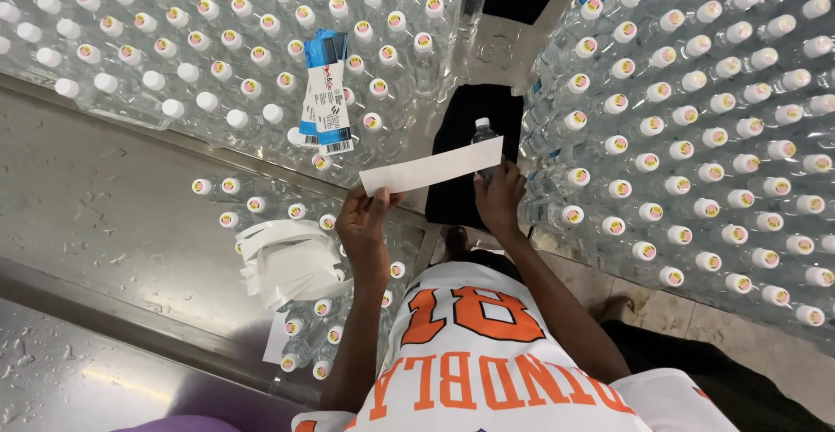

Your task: The person repeatedly picks up a clear plastic water bottle, peels a white label from a roll, and wraps it around the bottle's body. After applying the label, the person places the bottle into a large stack of identical bottles on the right side of the frame. This process is repeated multiple times throughout the video.

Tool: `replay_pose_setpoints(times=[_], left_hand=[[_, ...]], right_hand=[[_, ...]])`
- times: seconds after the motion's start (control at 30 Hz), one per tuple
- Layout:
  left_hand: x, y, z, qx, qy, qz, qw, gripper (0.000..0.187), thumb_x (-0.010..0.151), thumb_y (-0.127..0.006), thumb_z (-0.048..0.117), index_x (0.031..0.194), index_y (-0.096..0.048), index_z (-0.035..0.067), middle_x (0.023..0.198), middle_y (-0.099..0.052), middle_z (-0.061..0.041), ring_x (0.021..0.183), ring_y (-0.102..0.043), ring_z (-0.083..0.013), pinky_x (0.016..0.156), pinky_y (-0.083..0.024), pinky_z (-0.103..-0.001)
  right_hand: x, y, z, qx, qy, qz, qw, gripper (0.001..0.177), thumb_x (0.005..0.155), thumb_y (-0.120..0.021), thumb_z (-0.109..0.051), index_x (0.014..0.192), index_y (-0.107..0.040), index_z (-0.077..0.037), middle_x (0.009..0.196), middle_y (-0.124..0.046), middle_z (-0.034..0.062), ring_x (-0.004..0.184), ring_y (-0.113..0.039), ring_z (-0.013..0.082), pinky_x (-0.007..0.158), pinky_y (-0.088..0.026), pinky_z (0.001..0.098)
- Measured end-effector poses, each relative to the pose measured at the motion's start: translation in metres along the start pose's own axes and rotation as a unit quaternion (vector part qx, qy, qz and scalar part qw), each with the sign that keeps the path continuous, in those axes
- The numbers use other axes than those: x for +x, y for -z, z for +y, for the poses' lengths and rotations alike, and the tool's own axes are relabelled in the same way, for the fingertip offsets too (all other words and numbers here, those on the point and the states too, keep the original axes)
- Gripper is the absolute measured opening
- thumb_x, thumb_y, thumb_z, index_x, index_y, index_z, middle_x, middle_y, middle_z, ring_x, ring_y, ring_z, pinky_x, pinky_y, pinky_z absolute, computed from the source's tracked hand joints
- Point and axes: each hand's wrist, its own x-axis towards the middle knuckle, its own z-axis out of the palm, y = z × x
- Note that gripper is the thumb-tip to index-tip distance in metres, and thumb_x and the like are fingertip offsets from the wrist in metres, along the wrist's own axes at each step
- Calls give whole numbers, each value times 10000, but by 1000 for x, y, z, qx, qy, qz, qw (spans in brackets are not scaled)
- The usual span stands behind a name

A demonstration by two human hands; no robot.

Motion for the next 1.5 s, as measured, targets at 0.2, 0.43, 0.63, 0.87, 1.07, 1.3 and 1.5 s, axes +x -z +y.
replay_pose_setpoints(times=[0.2, 0.43, 0.63, 0.87, 1.07, 1.3, 1.5], left_hand=[[0, -5, -2, -3, 2, -4, 1000, 169, 1050, -712, 99, 1174, -713, -16, 993, -747, -132, 919, -769, -190, 950, -680, -456], [-4, -3, -4, -4, 0, -13, 1000, 173, 1058, -718, 114, 1182, -720, -7, 992, -749, -124, 927, -776, -184, 943, -678, -446], [-8, -5, -18, -1, 12, -24, 1000, 216, 1049, -724, 87, 1231, -691, -25, 1016, -736, -143, 938, -755, -179, 934, -676, -436], [-9, -7, -28, -5, 19, -17, 1000, 280, 1044, -748, 94, 1278, -644, -21, 1049, -735, -168, 934, -754, -193, 889, -676, -386], [-8, -19, -30, -2, -7, -66, 998, 221, 1073, -714, 104, 1237, -693, -42, 997, -797, -220, 844, -796, -207, 815, -676, -370], [-32, -35, -27, -4, -14, -109, 994, 216, 1082, -712, 90, 1249, -730, -46, 975, -803, -196, 838, -813, -223, 815, -678, -400], [-46, -41, -7, 24, -25, -138, 990, 237, 1037, -790, 117, 1237, -779, -9, 974, -816, -142, 901, -777, -148, 853, -646, -356]], right_hand=[[-15, 6, -25, 62, 115, 46, 990, 625, 1005, -704, -202, 1563, -492, -14, 1383, -469, 257, 1237, -523, 516, 1008, -491, 674], [-8, -2, -44, 129, 13, -114, 985, 840, 1014, -758, -376, 1622, -346, 32, 1452, -498, 328, 1291, -593, 468, 1008, -560, 610], [-25, 39, -53, 140, 71, -72, 985, 692, 1032, -705, -245, 1602, -429, 34, 1329, -573, 289, 1194, -637, 434, 935, -581, 568], [-93, 135, -48, 57, 126, -18, 990, 602, 1158, -495, -640, 880, -777, -187, 717, -730, 46, 686, -718, 253, 704, -553, 402], [-122, 176, -103, 215, 215, -16, 953, 316, 1131, -563, -105, 1364, -773, -140, 1115, -857, 91, 1050, -819, 252, 956, -637, 431], [-86, 190, -134, 84, 449, 125, 881, 399, 1103, -645, -29, 1501, -660, -50, 1617, -563, 172, 1484, -536, 412, 1188, -505, 514], [-79, 193, -138, 85, 461, 139, 872, 382, 1053, -774, -200, 1406, -727, -62, 1466, -664, 170, 1295, -667, 412, 1077, -588, 525]])
